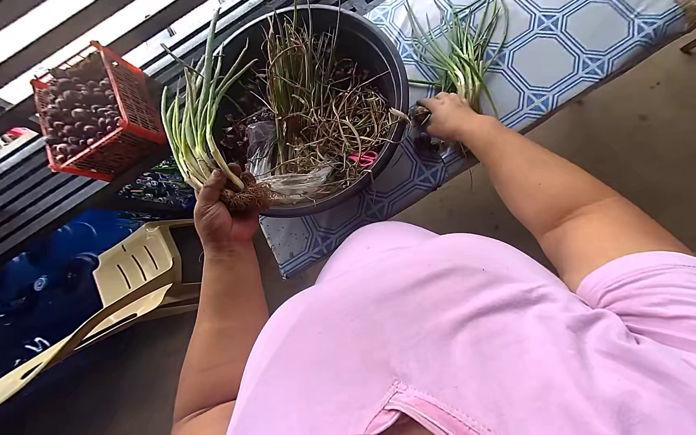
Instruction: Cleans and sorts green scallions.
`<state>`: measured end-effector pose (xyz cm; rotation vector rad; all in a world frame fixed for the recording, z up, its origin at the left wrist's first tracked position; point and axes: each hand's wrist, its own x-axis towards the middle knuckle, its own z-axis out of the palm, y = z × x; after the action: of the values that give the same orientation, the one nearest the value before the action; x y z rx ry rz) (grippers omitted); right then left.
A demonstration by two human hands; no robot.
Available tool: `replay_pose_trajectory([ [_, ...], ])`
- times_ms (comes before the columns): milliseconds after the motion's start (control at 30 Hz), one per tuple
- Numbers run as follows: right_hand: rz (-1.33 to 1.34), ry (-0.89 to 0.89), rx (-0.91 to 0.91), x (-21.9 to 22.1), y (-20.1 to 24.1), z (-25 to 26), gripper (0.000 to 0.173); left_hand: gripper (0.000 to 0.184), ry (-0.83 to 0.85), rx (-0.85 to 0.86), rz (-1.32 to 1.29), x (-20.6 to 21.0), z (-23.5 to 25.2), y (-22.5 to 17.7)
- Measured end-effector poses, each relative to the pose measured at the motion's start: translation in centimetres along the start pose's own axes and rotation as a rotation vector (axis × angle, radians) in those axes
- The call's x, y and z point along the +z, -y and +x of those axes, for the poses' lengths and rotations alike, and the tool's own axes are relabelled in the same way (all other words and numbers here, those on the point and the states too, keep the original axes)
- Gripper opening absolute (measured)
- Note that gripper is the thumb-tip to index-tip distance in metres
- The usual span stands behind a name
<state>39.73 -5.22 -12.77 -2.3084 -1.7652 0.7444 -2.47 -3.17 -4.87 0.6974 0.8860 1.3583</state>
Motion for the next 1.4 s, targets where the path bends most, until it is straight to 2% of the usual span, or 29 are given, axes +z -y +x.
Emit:
replay_pose_trajectory([
  [100, -0.081, 0.078, -0.046, 3.5, 1.8, 1.1, 0.079, 0.016, 0.006, -0.010, 0.020, 0.6, -0.4, 0.0],
  [133, -0.067, 0.067, -0.044, 4.4, 1.9, 1.4, 0.075, 0.016, 0.014, -0.011, 0.025, 0.7, -0.6, -0.1],
  [200, -0.014, 0.039, -0.032, 5.3, 1.9, 1.3, 0.050, 0.015, 0.024, -0.013, 0.024, 0.9, -1.0, -0.2],
  [267, -0.025, 0.036, -0.047, 4.9, 2.0, 1.0, 0.036, 0.017, 0.026, 0.005, 0.033, 1.0, -1.4, -0.6],
  [333, -0.027, 0.086, -0.072, 2.1, 2.4, 0.3, 0.030, 0.026, 0.065, 0.046, 0.055, 0.6, -1.6, -0.9],
  [433, 0.091, 0.052, -0.097, -5.0, 3.8, -1.9, 0.028, 0.043, 0.113, 0.099, 0.123, -0.4, -1.6, -1.0],
  [533, 0.115, -0.109, -0.189, -11.3, 8.1, -4.3, 0.026, 0.053, 0.129, 0.105, 0.141, -1.1, -1.5, -0.7],
  [633, 0.151, -0.213, -0.358, -14.3, 13.7, -5.2, 0.026, 0.052, 0.175, 0.124, 0.140, -1.4, -1.2, -0.2],
  [733, 0.151, -0.201, -0.475, -13.4, 18.6, -3.8, 0.023, 0.057, 0.204, 0.157, 0.158, -1.6, -1.0, 0.2],
  [800, 0.081, -0.074, -0.504, -11.1, 20.3, -2.1, 0.025, 0.055, 0.194, 0.182, 0.168, -1.6, -1.0, 0.3],
  [867, -0.121, 0.105, -0.446, -9.6, 21.1, -0.8, 0.059, 0.049, 0.151, 0.196, 0.177, -1.2, -1.2, 0.2],
  [900, -0.214, 0.133, -0.410, -9.4, 21.5, -0.6, 0.066, 0.047, 0.122, 0.202, 0.174, -1.1, -1.3, 0.1],
  [933, -0.260, 0.105, -0.395, -9.6, 21.8, -0.7, 0.065, 0.045, 0.095, 0.207, 0.168, -1.0, -1.3, 0.1],
  [1000, -0.214, -0.077, -0.483, -10.3, 22.7, -1.8, 0.047, 0.041, 0.063, 0.200, 0.171, -1.0, -1.3, 0.0],
  [1100, -0.065, -0.354, -0.929, -9.5, 24.4, -2.7, 0.028, 0.025, 0.051, 0.164, 0.194, -0.8, -1.5, 0.0],
  [1167, -0.070, -0.414, -1.125, -8.1, 25.6, -2.3, 0.024, 0.015, 0.059, 0.146, 0.198, -0.3, -1.5, 0.0],
  [1233, -0.092, -0.471, -1.165, -7.0, 26.2, -1.6, 0.023, 0.011, 0.056, 0.130, 0.205, 0.1, -1.7, -0.1],
  [1400, -0.084, -0.518, -1.091, -6.2, 25.7, -0.8, 0.025, 0.022, 0.060, 0.120, 0.154, 0.3, -1.6, 0.0],
])
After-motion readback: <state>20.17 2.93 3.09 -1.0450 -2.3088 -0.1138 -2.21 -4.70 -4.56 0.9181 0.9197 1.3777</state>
